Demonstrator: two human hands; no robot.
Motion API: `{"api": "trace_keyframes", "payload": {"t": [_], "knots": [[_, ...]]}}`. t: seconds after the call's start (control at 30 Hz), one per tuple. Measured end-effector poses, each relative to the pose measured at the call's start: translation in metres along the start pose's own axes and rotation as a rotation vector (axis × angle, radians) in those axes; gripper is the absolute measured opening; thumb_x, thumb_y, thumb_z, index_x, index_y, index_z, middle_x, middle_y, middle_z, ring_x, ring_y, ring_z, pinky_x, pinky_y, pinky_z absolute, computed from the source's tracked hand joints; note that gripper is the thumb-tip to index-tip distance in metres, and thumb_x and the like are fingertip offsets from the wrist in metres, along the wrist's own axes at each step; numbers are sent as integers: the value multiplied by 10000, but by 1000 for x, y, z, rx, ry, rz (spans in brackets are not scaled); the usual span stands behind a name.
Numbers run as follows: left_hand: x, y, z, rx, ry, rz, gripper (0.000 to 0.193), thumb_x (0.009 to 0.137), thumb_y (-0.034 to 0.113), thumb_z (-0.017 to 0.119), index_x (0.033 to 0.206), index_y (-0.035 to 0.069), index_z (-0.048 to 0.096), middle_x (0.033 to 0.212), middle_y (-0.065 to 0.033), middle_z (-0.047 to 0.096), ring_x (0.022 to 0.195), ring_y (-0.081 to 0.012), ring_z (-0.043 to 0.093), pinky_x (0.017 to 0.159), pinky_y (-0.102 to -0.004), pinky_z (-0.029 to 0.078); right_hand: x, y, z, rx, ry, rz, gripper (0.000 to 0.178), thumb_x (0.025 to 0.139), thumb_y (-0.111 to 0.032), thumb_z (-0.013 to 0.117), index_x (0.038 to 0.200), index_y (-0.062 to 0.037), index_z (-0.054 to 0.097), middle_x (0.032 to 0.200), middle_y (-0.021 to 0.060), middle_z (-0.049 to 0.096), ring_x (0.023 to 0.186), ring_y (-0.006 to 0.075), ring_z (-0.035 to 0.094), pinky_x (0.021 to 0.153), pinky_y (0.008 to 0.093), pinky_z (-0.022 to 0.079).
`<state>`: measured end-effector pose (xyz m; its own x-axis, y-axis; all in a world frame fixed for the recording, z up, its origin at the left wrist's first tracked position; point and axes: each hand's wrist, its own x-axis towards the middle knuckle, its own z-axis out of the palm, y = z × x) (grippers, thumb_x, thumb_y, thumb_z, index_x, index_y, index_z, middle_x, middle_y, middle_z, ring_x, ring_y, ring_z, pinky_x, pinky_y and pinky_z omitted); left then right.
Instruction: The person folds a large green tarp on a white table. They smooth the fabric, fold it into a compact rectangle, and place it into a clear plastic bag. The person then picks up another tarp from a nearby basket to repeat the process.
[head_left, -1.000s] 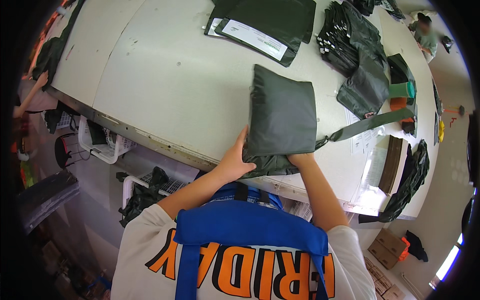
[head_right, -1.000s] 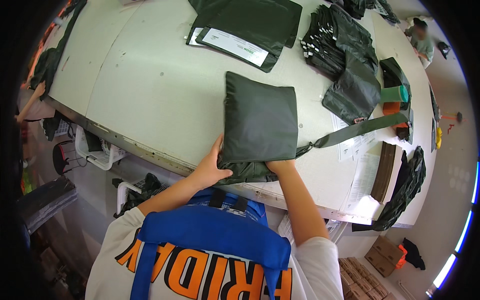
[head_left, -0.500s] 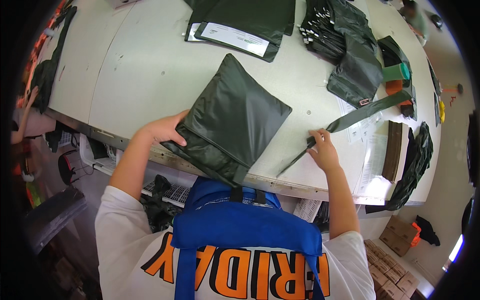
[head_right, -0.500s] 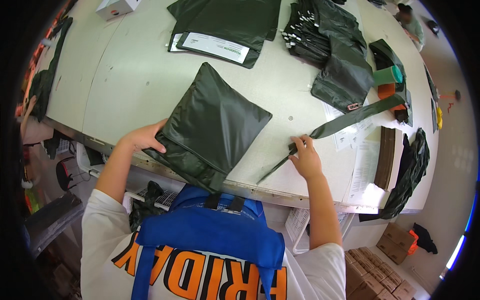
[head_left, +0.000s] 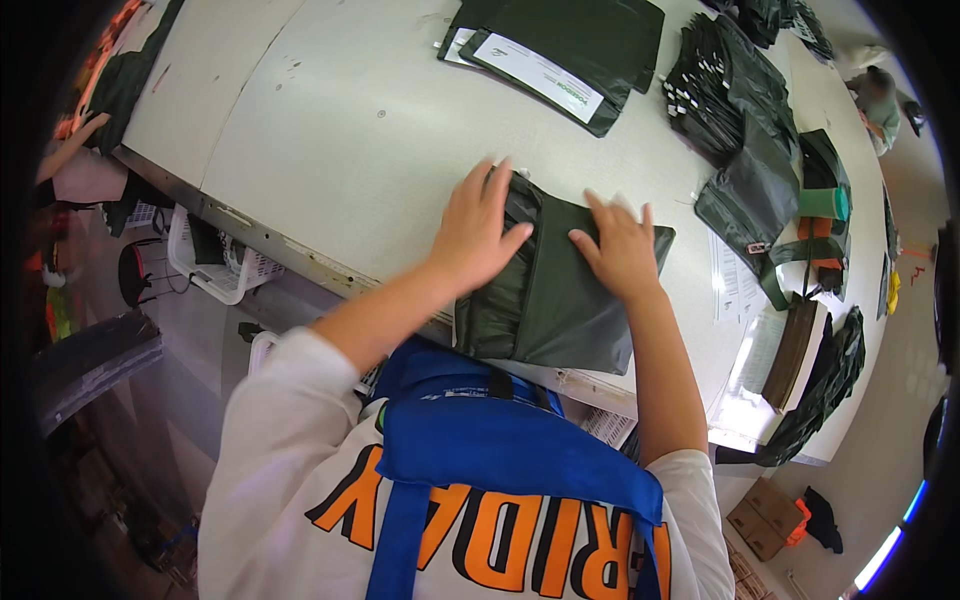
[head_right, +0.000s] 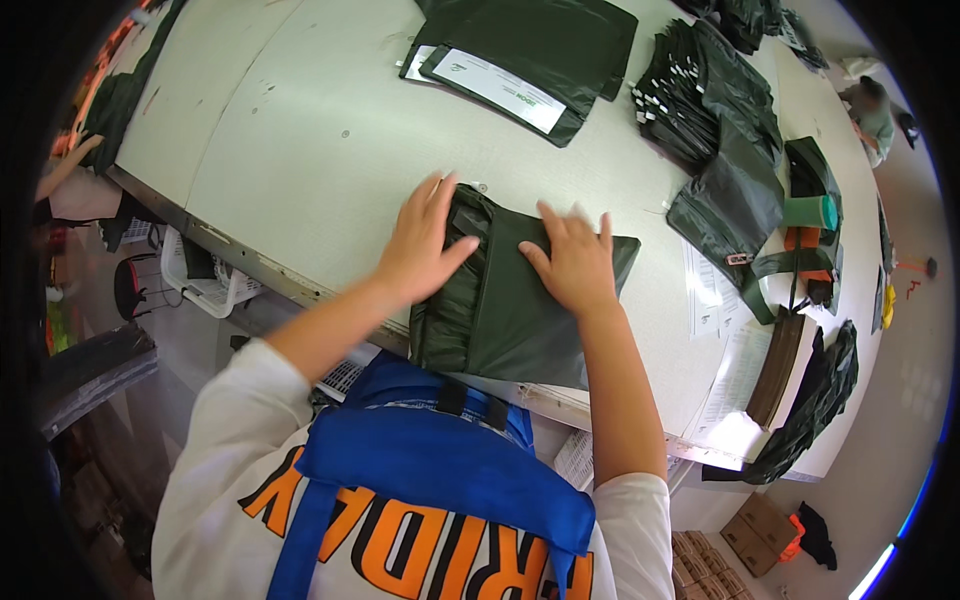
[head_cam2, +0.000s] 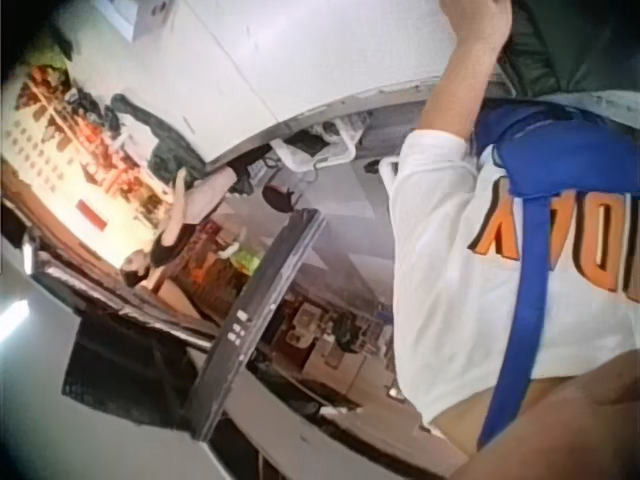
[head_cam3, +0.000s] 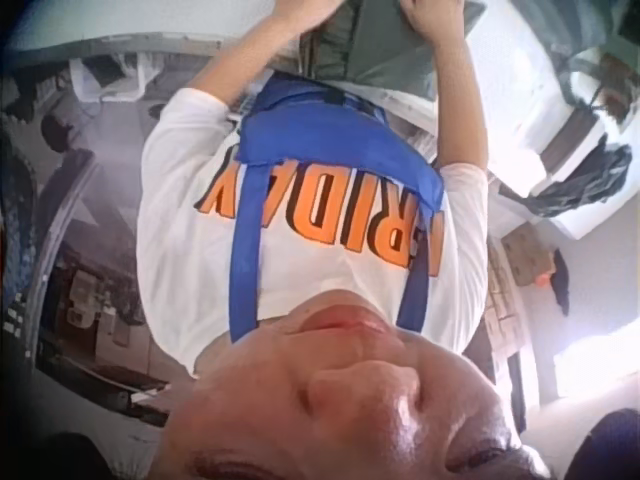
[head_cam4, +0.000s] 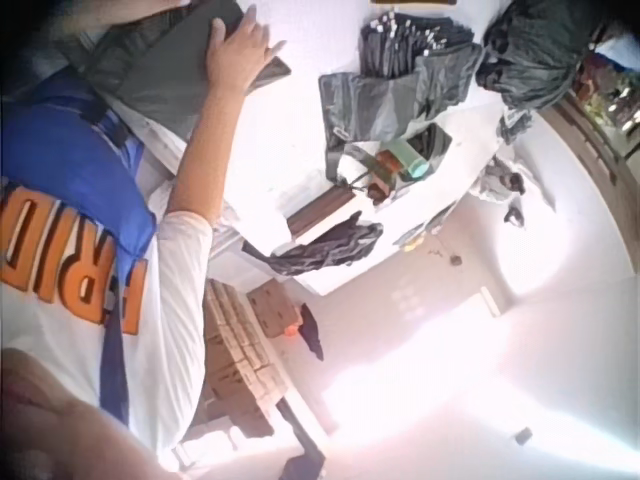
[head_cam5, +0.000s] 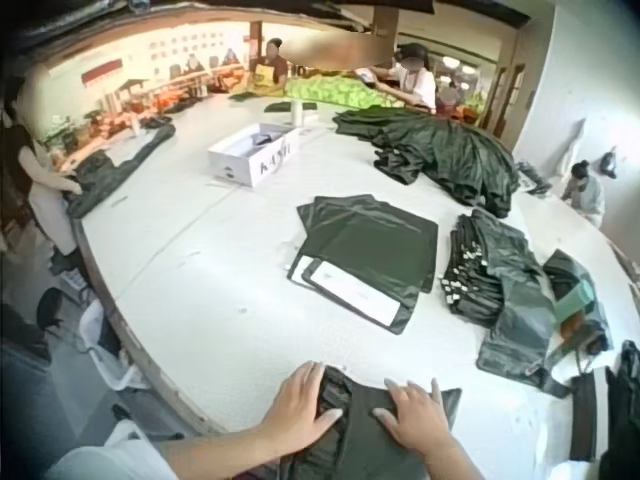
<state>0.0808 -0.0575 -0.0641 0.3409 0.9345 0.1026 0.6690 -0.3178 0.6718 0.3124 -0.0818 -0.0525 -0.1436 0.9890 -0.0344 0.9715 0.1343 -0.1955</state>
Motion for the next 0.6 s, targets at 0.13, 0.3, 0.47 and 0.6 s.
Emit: {"api": "trace_keyframes", "payload": {"t": [0.13,0.3,0.47,0.6], "knots": [[-95,-14,34,-146,-210,-243,844,881,354,627,1434,-85,165,1362,-319,349,1263,-456,356,1069,-477,308,2,-22,-10,-61,-534,220,571,886,-537,527,1238,-89,570,1023,186,635,1020,339,605,964,479,416],[-57,-16,31,-307,-330,-307,803,791,398,710,1341,-72,361,1239,-286,477,1149,-413,469,999,-448,382,2,1,27,709,-181,249,524,880,-408,624,1247,-40,559,1056,175,585,959,254,584,882,363,459],[-56,2,20,-288,-293,-206,643,782,413,708,1213,-25,520,1165,-241,495,1053,-390,512,945,-439,413,20,-2,30,1021,-137,353,286,896,-258,643,1066,-30,615,1014,60,575,874,141,544,803,279,453],[-75,-2,43,-150,-103,-212,584,823,382,692,1235,5,522,1238,-226,453,1073,-355,521,958,-419,415,25,0,22,916,-224,341,237,896,-230,644,980,-13,597,888,44,609,805,137,555,737,274,458]]}}
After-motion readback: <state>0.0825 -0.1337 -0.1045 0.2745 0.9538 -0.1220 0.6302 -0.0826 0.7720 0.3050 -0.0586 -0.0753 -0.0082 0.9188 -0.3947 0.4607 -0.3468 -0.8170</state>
